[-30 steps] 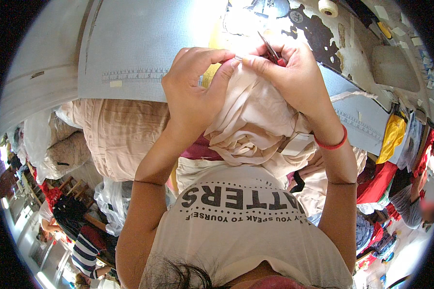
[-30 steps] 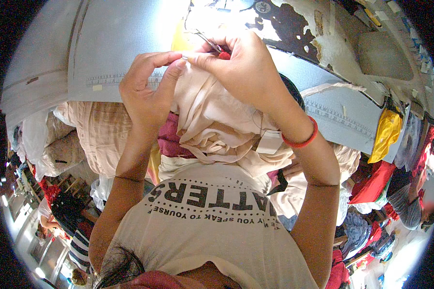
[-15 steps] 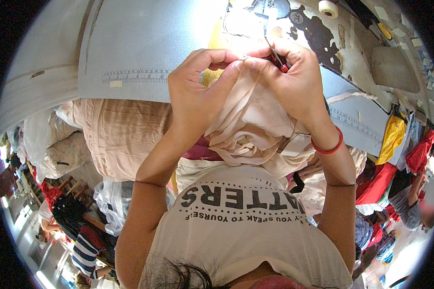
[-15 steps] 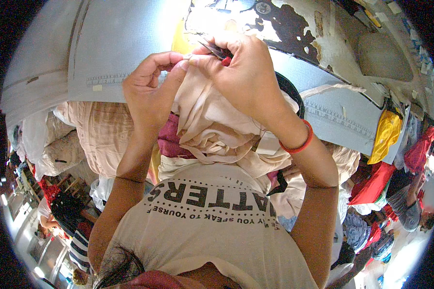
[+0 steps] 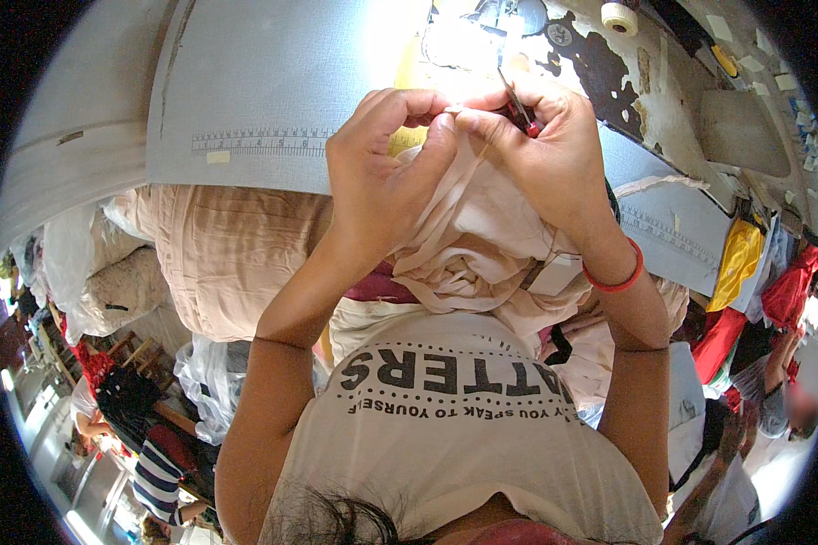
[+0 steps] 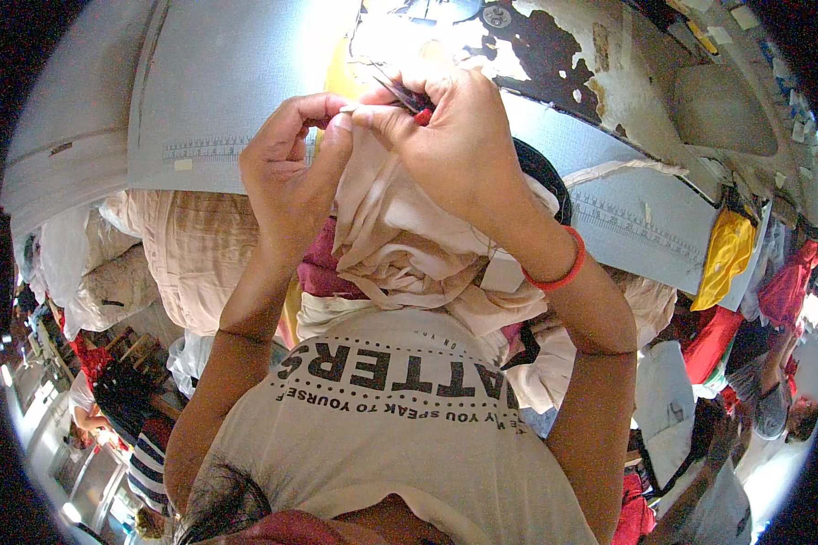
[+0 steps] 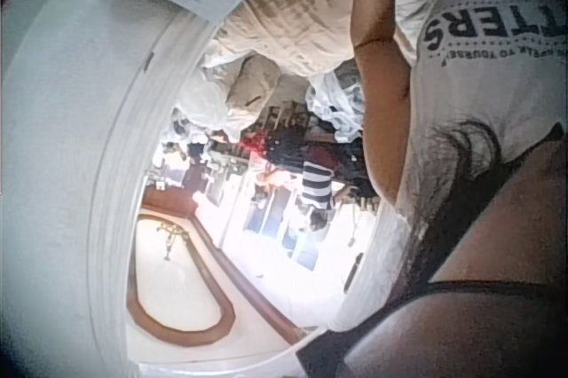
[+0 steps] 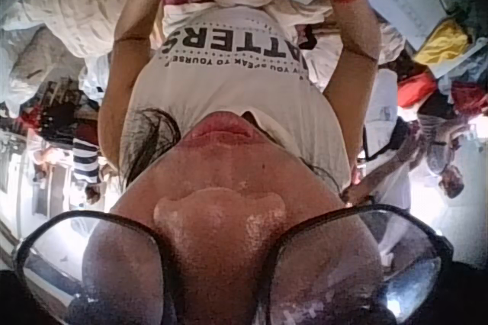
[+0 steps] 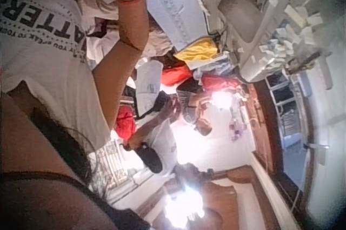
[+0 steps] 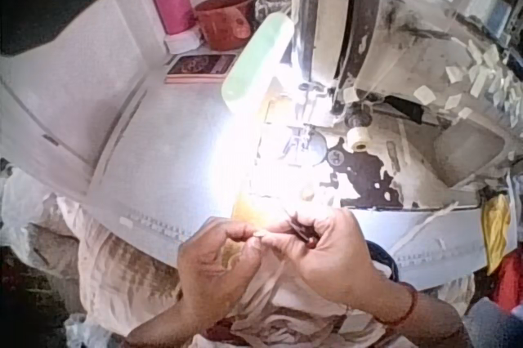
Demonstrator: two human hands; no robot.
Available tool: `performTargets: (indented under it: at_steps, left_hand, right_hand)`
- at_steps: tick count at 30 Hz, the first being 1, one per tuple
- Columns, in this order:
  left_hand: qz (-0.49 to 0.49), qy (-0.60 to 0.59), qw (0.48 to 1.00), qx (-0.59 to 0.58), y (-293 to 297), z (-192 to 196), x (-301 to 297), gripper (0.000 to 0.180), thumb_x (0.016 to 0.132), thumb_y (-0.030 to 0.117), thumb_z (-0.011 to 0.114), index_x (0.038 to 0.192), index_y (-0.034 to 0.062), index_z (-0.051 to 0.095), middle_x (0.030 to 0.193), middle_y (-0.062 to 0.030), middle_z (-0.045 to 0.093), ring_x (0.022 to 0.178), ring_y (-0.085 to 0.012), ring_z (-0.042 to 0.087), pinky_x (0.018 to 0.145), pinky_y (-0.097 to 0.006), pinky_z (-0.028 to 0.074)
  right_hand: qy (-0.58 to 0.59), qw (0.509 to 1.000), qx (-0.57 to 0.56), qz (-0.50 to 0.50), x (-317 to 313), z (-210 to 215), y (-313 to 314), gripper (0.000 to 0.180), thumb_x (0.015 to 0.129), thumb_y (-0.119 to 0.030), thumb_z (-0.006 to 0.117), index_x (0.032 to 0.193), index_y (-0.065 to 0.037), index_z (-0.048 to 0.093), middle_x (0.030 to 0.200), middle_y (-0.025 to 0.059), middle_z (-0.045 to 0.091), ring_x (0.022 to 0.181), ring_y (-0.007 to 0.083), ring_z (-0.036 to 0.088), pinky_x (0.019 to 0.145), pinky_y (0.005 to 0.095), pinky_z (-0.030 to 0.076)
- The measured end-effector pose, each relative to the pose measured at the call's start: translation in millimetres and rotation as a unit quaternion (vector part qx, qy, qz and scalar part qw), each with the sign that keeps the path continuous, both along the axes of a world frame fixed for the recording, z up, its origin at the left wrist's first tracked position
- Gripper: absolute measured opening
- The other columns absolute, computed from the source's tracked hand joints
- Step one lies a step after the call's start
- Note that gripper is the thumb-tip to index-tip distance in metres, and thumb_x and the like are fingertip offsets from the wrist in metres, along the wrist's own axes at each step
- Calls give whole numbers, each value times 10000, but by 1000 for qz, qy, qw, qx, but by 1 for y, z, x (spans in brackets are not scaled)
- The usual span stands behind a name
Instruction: The person sews fabric using a sewing machine, guiding the cloth through the needle area with both hands and occasionally using snips to trim thread.
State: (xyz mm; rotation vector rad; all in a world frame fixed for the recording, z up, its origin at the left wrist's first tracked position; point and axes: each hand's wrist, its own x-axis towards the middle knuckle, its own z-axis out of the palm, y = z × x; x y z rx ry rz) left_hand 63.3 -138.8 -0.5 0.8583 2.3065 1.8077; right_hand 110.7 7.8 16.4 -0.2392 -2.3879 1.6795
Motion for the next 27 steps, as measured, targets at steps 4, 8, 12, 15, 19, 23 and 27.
performTargets:
  at_steps: [4,8,12,15,19,23,27]
  left_hand:
    - [5,-142,990,3,2,10,2,113,826,24,539,911,-32,589,818,-21,587,778,-61,529,710,-194,432]
    - [-8,-205,978,44,1,10,-2,91,821,55,556,861,-16,597,773,11,578,698,-22,502,630,-164,418]
    - [-28,-221,973,60,-1,10,-4,101,823,53,553,868,-29,589,764,6,574,691,-25,499,616,-165,415]
    - [-30,-217,975,45,-1,10,-5,100,823,57,556,863,-27,591,755,2,577,690,-25,497,608,-166,414]
    - [-23,-201,979,-1,-4,10,-7,111,827,76,569,847,-27,606,741,-11,591,702,-30,505,610,-171,422]
    - [6,-163,986,-23,-4,10,-7,105,815,70,581,856,-17,625,760,-32,616,711,-56,538,647,-191,437]
    - [23,-34,998,-52,-6,5,-8,115,813,40,578,901,-14,630,833,-48,624,752,-85,554,708,-198,436]
  right_hand:
    - [-32,997,-63,28,0,1,5,114,730,-95,661,801,-6,657,646,43,617,594,43,514,546,209,422]
    - [-41,993,-100,39,1,2,10,123,744,-75,647,840,2,649,691,27,629,619,42,525,570,201,430]
    - [-19,995,-82,52,-1,4,9,136,743,-76,647,849,10,646,689,39,630,616,49,530,572,206,434]
    - [5,999,-28,40,-2,-1,6,146,733,-92,656,832,14,643,651,69,614,594,59,531,561,213,434]
    - [3,1000,-10,17,-2,0,4,143,722,-117,655,769,15,629,601,96,578,551,74,511,534,224,422]
    - [-9,999,-30,34,-3,-3,7,150,721,-136,643,726,8,603,564,47,543,527,60,457,504,221,394]
    - [-22,997,-48,50,-6,-8,13,164,721,-157,646,717,-3,591,541,-1,486,518,46,401,477,215,351]
